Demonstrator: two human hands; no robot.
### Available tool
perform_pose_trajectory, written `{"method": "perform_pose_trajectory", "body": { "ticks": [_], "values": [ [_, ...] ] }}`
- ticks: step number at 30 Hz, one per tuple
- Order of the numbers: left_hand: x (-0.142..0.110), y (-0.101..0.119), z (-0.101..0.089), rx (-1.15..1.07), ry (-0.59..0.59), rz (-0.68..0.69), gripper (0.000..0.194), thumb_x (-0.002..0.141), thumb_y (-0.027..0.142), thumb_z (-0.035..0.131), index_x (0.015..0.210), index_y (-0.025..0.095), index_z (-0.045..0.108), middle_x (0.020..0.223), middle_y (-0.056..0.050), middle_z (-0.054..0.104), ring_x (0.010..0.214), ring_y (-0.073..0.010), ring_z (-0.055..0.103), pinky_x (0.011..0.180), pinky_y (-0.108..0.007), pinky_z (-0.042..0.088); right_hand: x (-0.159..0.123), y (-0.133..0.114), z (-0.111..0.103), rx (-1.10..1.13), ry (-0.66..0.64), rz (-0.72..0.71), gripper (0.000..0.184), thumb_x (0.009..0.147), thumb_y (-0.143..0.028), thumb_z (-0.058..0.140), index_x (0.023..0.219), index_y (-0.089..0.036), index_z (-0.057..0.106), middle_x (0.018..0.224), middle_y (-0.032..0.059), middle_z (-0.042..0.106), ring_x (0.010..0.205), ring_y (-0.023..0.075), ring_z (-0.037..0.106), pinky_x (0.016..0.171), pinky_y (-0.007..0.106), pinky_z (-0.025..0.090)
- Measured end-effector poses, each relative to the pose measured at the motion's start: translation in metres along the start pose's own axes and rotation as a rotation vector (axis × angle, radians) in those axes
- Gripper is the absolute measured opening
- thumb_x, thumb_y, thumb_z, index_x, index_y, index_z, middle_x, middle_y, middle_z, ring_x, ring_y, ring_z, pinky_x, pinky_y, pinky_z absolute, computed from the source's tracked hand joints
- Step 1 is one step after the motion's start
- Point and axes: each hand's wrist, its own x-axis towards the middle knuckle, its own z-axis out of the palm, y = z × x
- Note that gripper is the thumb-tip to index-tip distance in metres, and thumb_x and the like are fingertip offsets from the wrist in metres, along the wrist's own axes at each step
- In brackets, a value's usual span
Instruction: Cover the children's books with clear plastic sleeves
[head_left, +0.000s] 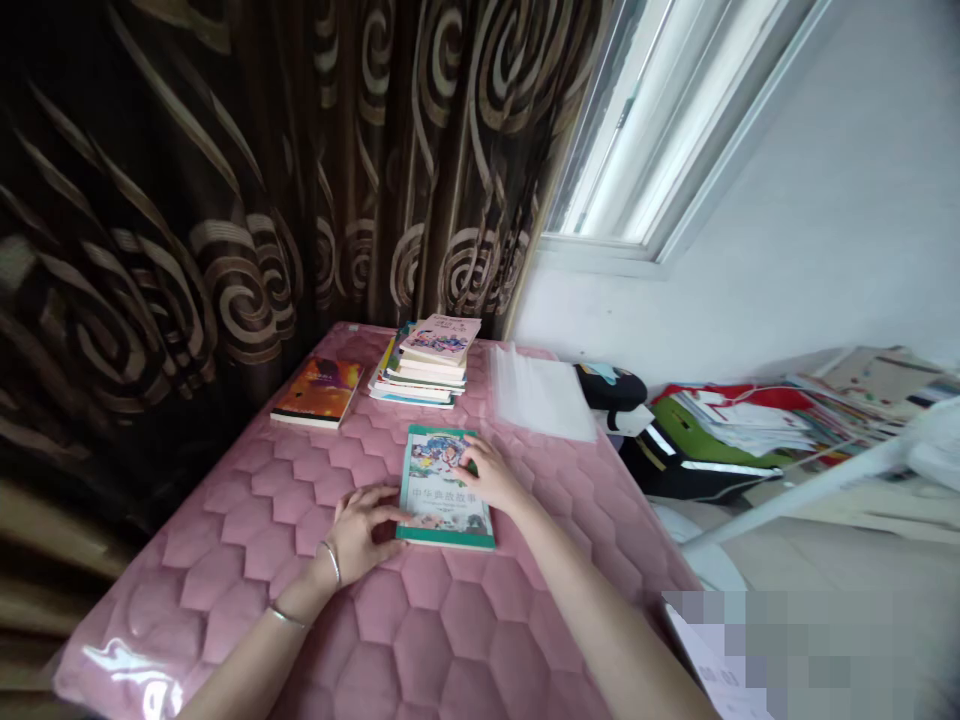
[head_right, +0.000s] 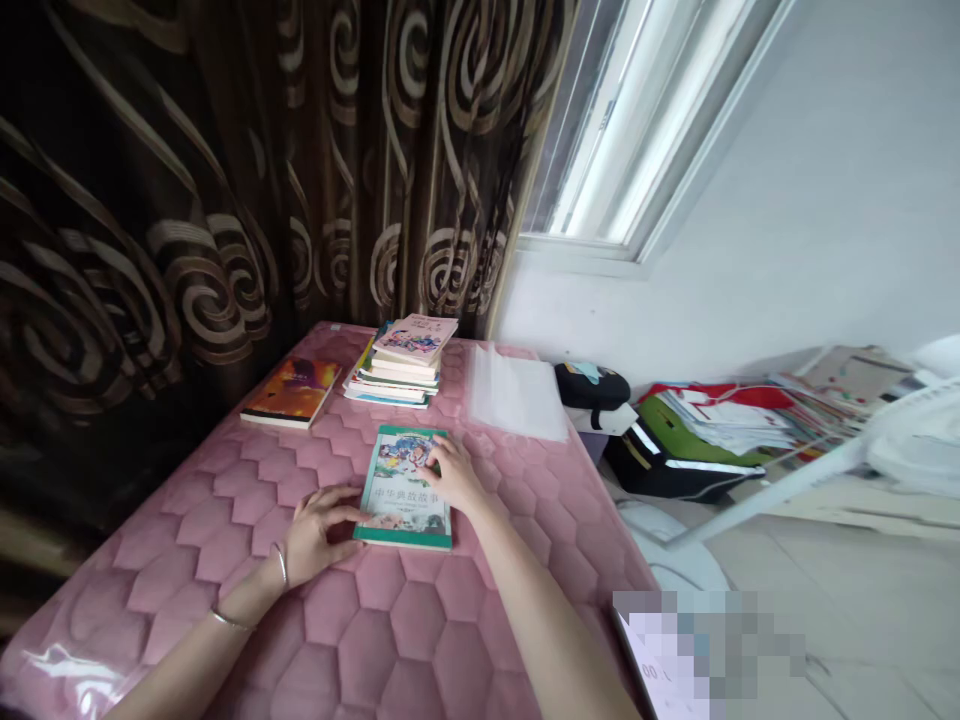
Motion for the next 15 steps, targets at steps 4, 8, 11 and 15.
{"method": "perform_pose_trajectory", "body": {
  "ticks": [4, 8, 11, 15],
  "values": [
    [0.002, -0.001, -0.001, -0.012, -0.003, 0.025, 0.037, 0.07, 0.033, 0.075, 0.106, 0.041, 0.069, 0.132, -0.002, 0.056, 0.12, -0.03, 0.049, 0.099, -0.05, 0.035, 0.036, 0.003, 0.003, -0.064, -0.016, 0.11, 0.014, 0.082, -0.036, 0.06, 0.089, -0.023, 0.057, 0.118, 0.006, 0.061, 0.117, 0.0231, 0.052, 0.097, 0.041, 0.037],
    [0.002, 0.0, 0.0, -0.022, -0.005, 0.02, 0.04, 0.067, 0.033, 0.078, 0.105, 0.04, 0.069, 0.134, -0.002, 0.055, 0.121, -0.0313, 0.049, 0.098, -0.052, 0.036, 0.047, 0.006, 0.002, -0.098, -0.018, 0.166, 0.015, 0.082, -0.038, 0.061, 0.085, -0.024, 0.057, 0.105, 0.0029, 0.065, 0.106, 0.0225, 0.056, 0.09, 0.038, 0.038],
    [0.003, -0.005, 0.003, -0.038, 0.028, 0.036, 0.042, 0.069, 0.023, 0.076, 0.107, 0.038, 0.068, 0.133, -0.003, 0.055, 0.121, -0.0307, 0.05, 0.099, -0.053, 0.038, 0.046, 0.011, 0.0, -0.123, -0.015, 0.176, 0.014, 0.083, -0.037, 0.061, 0.084, -0.023, 0.058, 0.106, 0.0021, 0.065, 0.106, 0.0214, 0.055, 0.087, 0.035, 0.038],
    [0.012, -0.021, 0.005, -0.093, 0.161, 0.043, 0.036, 0.074, 0.008, 0.064, 0.102, 0.03, 0.07, 0.126, -0.005, 0.06, 0.115, -0.0243, 0.056, 0.098, -0.044, 0.045, 0.043, 0.02, -0.007, -0.163, 0.003, 0.216, 0.014, 0.086, -0.037, 0.056, 0.086, -0.024, 0.06, 0.104, 0.0025, 0.066, 0.102, 0.0208, 0.058, 0.087, 0.035, 0.038]
  ]
}}
